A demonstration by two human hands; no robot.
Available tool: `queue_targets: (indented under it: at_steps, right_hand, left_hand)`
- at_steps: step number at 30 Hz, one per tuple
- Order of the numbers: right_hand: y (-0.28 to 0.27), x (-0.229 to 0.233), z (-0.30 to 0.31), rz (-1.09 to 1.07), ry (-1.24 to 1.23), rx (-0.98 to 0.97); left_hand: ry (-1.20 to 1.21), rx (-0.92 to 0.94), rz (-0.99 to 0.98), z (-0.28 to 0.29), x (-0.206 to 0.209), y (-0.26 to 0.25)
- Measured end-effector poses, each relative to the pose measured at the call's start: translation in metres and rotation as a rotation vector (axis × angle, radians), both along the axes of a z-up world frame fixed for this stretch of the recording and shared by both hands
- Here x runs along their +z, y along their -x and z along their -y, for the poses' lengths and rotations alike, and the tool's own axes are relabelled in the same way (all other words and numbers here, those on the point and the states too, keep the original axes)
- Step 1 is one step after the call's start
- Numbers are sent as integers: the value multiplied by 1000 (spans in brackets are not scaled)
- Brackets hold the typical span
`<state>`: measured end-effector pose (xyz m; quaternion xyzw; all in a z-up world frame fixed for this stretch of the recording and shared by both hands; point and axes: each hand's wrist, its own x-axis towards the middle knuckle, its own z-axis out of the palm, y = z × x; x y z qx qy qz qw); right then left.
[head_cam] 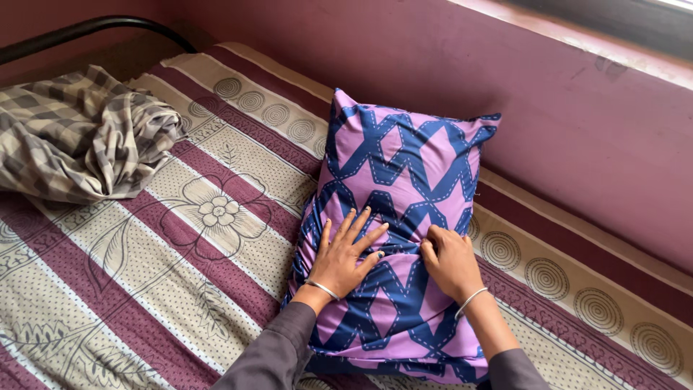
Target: The person puts a patterned purple pillowcase onto a blue pillow by sliding the pillow inside the case and smoothing the fabric by hand.
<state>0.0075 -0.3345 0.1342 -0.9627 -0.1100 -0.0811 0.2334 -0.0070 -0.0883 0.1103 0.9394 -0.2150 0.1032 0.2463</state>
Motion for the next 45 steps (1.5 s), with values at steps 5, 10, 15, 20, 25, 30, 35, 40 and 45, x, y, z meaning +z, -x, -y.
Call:
queue_targets:
  at_steps: [5,10,15,20,25,30,35,40,45]
  right_hand:
    - [2,34,-3,106,-102,24]
    - [28,29,-24,303,-53,83]
    - [30,14,-22,159,23,26]
    - [23,12,-20,74,21,44]
    - [27,-1,-19,231,-66,31]
    - [36,-15,-15,270,-137,-22]
    - [31,-19,-14,283,-146,-10]
    - [33,-17,-10,233,-74,-31]
    - [61,-18,-4,316,-109,-53]
  left_hand:
    - [58,27,-54,-3,-4,-8]
    - [87,6,-85,-7,-8,-10]
    - [75,0,-81,-6,-8,-6]
    - [70,-11,-88,-6,-2,-4]
    - [54,-24,-30,-3,4,3]
    - [45,-23,43,1,5,15]
    - [53,-17,32,2,3,12]
    - [78,60,23,1,5,16]
    - [90,114,34,-10,-5,30]
